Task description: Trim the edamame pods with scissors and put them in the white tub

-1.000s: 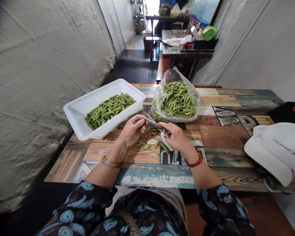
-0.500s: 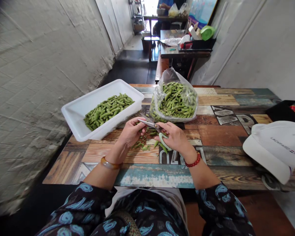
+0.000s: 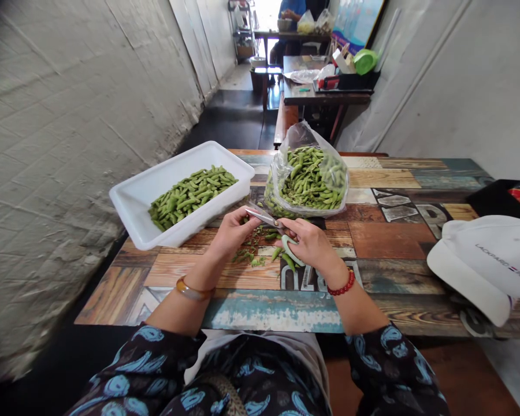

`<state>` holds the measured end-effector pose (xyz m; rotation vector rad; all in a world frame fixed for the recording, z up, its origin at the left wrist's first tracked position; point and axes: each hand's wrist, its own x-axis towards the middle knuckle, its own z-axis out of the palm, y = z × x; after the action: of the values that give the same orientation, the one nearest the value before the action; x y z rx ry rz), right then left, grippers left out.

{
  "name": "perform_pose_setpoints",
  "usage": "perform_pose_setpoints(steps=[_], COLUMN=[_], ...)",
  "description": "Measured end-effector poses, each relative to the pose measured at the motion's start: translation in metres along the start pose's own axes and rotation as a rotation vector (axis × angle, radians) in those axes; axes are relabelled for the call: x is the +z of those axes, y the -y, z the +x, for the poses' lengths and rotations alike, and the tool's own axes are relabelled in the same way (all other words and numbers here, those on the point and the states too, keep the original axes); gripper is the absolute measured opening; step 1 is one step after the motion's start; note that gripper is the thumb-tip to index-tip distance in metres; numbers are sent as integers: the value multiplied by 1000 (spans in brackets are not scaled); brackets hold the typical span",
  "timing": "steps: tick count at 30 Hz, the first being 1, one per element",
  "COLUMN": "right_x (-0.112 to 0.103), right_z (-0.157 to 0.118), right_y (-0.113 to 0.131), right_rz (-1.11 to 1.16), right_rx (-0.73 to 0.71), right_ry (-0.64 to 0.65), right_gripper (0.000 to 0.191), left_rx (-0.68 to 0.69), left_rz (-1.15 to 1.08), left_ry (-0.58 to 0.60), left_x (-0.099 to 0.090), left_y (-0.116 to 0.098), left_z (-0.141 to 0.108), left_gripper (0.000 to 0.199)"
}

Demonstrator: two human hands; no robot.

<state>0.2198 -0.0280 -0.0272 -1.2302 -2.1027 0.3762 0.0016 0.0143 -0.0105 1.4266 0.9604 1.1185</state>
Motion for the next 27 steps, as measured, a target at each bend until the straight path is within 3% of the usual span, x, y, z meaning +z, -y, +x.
perform_pose_setpoints(steps=[4, 10, 13, 18, 27], right_x=[0, 6, 9, 10, 8], right_z=[-1, 2, 2, 2, 2], right_y=[-1, -5, -9, -7, -1], right_rz=[1, 87, 122, 149, 141], right_rx=[-2, 44, 117, 163, 143], right_ry=[-9, -126, -176, -166, -135], right_gripper=[44, 43, 45, 46, 48], left_rx=[46, -208, -259, -306, -369], left_rz=[68, -252, -402, -620, -738], left_ry=[65, -3, -33, -32, -78], left_x=[-1, 2, 2, 2, 1], left_y=[-4, -4, -5, -8, -7], left_z=[1, -3, -2, 0, 2], left_gripper=[20, 28, 33, 37, 24])
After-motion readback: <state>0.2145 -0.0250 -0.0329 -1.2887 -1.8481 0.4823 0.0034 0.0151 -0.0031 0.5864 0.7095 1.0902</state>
